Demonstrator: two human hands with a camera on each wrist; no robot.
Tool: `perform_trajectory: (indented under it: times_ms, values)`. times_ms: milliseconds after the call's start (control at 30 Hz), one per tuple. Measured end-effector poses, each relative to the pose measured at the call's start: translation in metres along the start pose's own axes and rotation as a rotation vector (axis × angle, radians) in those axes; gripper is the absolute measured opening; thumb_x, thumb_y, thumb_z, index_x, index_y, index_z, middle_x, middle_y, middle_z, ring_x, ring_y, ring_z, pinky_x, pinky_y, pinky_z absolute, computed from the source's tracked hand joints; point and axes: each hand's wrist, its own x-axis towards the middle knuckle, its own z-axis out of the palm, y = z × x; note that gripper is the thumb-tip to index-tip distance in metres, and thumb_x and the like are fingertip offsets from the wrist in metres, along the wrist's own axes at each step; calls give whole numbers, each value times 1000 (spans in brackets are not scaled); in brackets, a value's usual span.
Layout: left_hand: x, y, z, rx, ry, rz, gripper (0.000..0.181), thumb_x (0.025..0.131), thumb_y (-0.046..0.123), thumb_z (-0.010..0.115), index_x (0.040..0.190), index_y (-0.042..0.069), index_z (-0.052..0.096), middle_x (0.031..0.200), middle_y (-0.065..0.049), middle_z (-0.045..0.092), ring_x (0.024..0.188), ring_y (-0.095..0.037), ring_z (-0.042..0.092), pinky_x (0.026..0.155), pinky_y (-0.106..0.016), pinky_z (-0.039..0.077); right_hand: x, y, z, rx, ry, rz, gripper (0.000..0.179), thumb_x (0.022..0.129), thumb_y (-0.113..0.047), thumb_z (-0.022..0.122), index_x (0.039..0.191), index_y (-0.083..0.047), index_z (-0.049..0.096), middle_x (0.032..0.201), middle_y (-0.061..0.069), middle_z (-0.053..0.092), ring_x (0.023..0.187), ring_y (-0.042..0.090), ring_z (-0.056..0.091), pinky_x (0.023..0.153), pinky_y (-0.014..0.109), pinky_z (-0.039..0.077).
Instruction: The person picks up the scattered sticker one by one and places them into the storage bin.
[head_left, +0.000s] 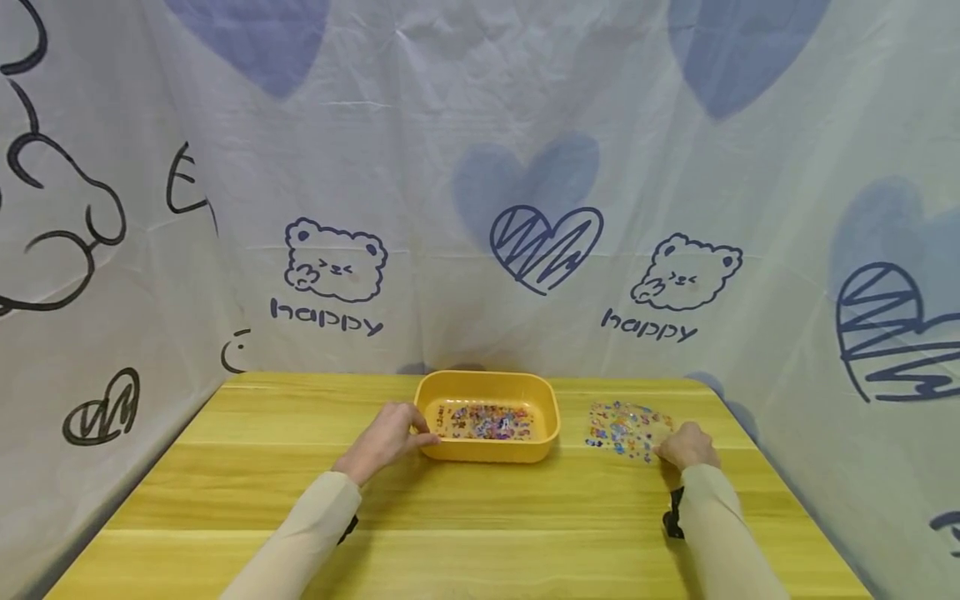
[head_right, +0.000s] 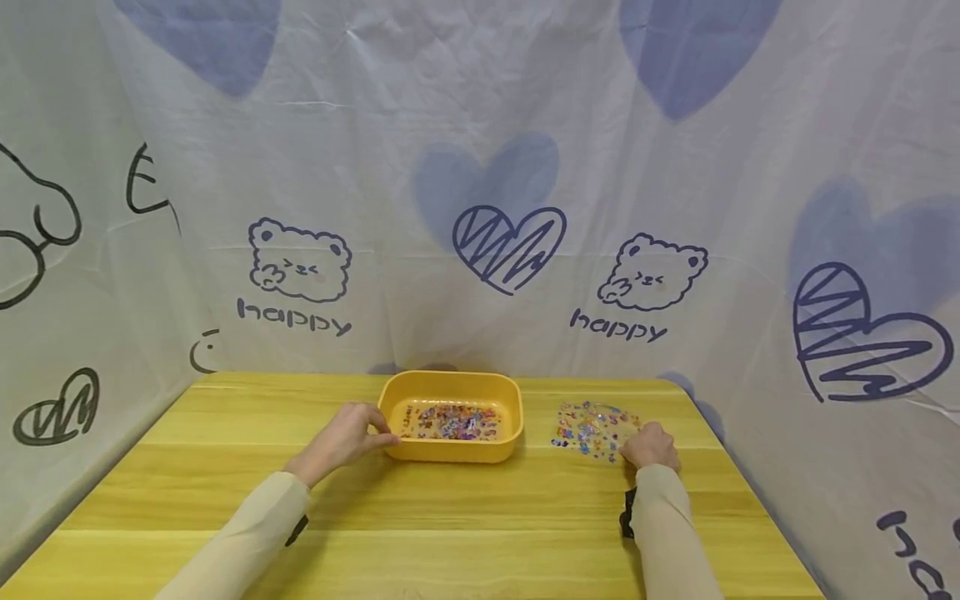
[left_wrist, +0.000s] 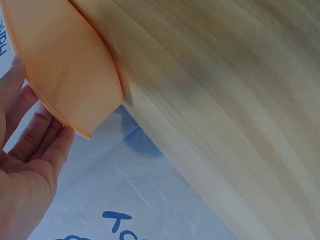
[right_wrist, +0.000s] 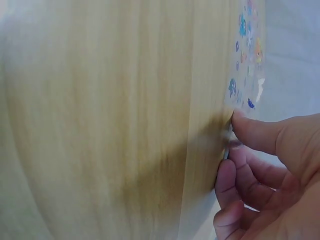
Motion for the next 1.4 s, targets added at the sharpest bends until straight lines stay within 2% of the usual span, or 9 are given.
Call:
perform_trajectory:
  times_ms: [233, 333, 533, 700, 867, 1033, 1133, 1233, 1400]
  values:
    - [1, 1, 0, -1, -8, -13, 12, 82, 25, 79, 79, 13, 78, 83, -2, 75, 66, -5, 59, 59, -19, 50, -1, 3, 0, -19, -20, -11, 28, 91, -20, 56, 67, -10, 47, 67, 9, 49, 65, 24, 49, 58, 36, 39]
    - [0, 1, 0, -6, -13, -31, 13, 82, 25, 79, 79, 12, 78, 82, -3, 75, 64, -6, 58, 57, -19, 49, 1, 6, -4, -13, -15, -45, 23, 90, -18, 53, 69, -10, 48, 68, 8, 52, 65, 23, 50, 57, 36, 39]
    - [0, 1, -2, -8, -18, -51, 15, 82, 25, 79, 77, 11, 77, 79, -2, 74, 59, -8, 54, 52, -21, 45, 3, 11, -9, 153, -16, -58, 27, 91, -16, 61, 67, -5, 63, 60, 4, 60, 62, 21, 52, 58, 33, 41]
    - [0, 0, -1, -4, -23, -52, 14, 82, 24, 79, 78, 12, 77, 80, -2, 74, 62, -7, 57, 54, -20, 47, 4, 12, -2, 124, 25, -73, 22, 91, -20, 62, 89, 0, 70, 82, 14, 68, 73, 24, 59, 60, 35, 47]
    - [1, 0, 0, -17, -30, -60, 12, 82, 23, 79, 79, 12, 77, 80, -2, 74, 63, -7, 58, 55, -20, 49, 2, -8, 13, 39, 62, -148, 24, 93, -25, 61, 93, -4, 72, 87, 15, 70, 67, 23, 58, 54, 34, 43]
    - [2, 1, -2, -12, -23, -57, 13, 82, 24, 79, 79, 11, 77, 80, -2, 74, 61, -8, 56, 54, -21, 47, -2, -44, 36, -72, 99, -180, 42, 93, -42, 63, 64, -11, 60, 57, 2, 56, 50, 16, 47, 45, 30, 35]
    - [1, 2, -2, -10, -20, -55, 14, 82, 24, 79, 79, 11, 77, 80, -1, 74, 61, -8, 55, 53, -20, 45, -2, -63, 50, -133, 115, -183, 53, 91, -52, 61, 56, -13, 53, 50, 0, 46, 45, 15, 43, 42, 28, 33]
    - [1, 2, -3, -16, -22, -58, 13, 82, 24, 79, 78, 11, 77, 79, -1, 74, 61, -8, 54, 52, -20, 43, -3, -76, 61, -196, 134, -174, 58, 88, -60, 61, 67, -5, 61, 64, 10, 55, 58, 24, 53, 46, 36, 42]
    - [1, 2, -3, -27, -31, -60, 14, 82, 24, 79, 78, 12, 77, 78, -1, 74, 60, -8, 55, 52, -20, 44, -3, -85, 69, -273, 122, -144, 80, 83, -66, 63, 114, 8, 62, 112, 32, 58, 102, 46, 56, 76, 59, 51]
